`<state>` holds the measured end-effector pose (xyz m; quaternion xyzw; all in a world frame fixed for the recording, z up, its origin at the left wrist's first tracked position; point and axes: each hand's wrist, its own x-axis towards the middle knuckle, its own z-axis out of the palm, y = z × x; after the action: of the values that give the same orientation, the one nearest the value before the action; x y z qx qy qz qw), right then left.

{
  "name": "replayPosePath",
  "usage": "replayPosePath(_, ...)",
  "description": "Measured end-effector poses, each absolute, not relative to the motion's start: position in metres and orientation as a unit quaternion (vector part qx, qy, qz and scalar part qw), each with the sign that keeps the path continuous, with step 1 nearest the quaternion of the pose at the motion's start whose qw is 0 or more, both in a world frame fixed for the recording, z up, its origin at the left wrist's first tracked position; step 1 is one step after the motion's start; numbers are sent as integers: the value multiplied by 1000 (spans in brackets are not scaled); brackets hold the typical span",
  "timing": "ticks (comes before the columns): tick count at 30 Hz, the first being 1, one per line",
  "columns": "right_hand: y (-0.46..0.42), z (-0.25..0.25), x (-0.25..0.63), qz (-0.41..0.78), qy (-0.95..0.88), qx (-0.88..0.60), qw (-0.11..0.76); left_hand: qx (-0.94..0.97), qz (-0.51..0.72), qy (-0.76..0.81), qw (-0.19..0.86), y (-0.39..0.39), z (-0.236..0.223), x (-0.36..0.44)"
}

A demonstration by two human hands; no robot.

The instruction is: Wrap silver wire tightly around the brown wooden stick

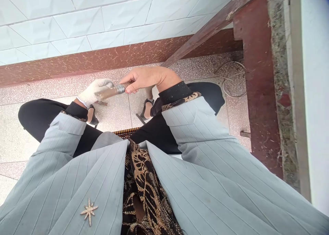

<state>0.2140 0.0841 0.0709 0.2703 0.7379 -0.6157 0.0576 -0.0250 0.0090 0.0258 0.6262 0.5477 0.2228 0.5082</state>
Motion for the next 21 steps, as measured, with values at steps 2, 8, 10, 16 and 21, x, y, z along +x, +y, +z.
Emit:
replayPosePath(2,82,69,214,-625,712,312,-61,607,248,540,527,6,22,-19)
replayPosePath(8,86,60,207,-583,644,447,-214,628,173,497,573,-5,22,-4)
replayPosePath(10,90,52,206,-517,689,479,-169,650,161,492,556,-6,23,-4)
replayPosePath(16,91,28,197,-314,829,462,1,692,137,493,510,-6,23,-6)
replayPosePath(21,79,32,190,-354,850,344,181,709,120,532,448,-2,36,-11)
